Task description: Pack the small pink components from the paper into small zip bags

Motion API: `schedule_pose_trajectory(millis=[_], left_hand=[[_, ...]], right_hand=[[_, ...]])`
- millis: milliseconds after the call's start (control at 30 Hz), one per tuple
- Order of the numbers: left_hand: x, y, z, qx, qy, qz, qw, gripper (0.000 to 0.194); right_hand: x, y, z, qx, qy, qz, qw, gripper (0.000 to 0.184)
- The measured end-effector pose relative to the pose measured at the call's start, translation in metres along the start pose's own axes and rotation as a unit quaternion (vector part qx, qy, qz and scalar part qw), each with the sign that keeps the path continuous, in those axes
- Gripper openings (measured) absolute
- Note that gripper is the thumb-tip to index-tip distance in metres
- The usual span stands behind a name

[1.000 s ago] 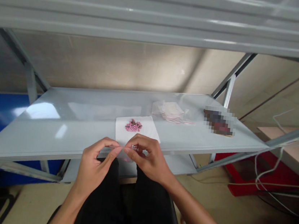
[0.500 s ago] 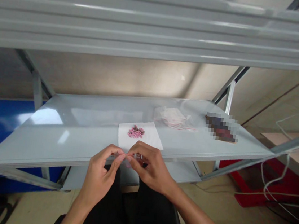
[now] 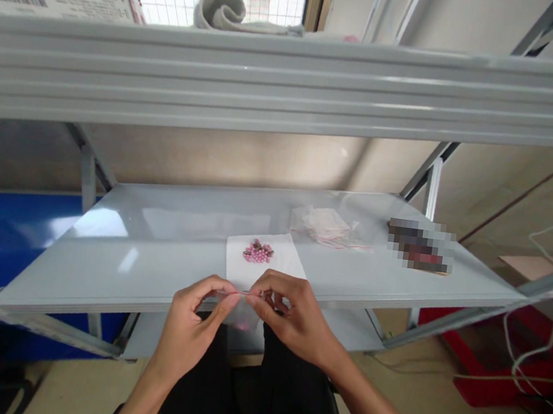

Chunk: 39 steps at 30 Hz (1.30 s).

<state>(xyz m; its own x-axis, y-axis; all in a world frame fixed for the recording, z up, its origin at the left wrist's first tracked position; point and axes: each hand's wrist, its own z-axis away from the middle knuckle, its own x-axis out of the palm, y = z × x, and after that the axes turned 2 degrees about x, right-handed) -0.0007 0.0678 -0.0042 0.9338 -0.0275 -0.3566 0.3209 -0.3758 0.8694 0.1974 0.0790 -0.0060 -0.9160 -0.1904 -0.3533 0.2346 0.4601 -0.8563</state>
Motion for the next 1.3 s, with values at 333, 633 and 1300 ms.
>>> schedule_pose_trajectory(millis=[333,633,1300], left_hand=[[0.009,-0.001,0.005,-0.004,0.088,0.020,0.996,0.013],[0.012,0.001,0.003,-0.023,0.051,0.020,0.998,0.017],[-0.005,-0.001,0.001,0.015,-0.029,-0.010,0.999,0.008]], right_hand=[[-0.004,0.009,-0.006,0.079,0.025,-0.110,0.990,0.018],[0.002,0.001,-0.001,0.030,-0.003,-0.023,0.999,0.011],[-0.003,0.002,0.000,-0.083,0.006,0.056,0.995,0.016]])
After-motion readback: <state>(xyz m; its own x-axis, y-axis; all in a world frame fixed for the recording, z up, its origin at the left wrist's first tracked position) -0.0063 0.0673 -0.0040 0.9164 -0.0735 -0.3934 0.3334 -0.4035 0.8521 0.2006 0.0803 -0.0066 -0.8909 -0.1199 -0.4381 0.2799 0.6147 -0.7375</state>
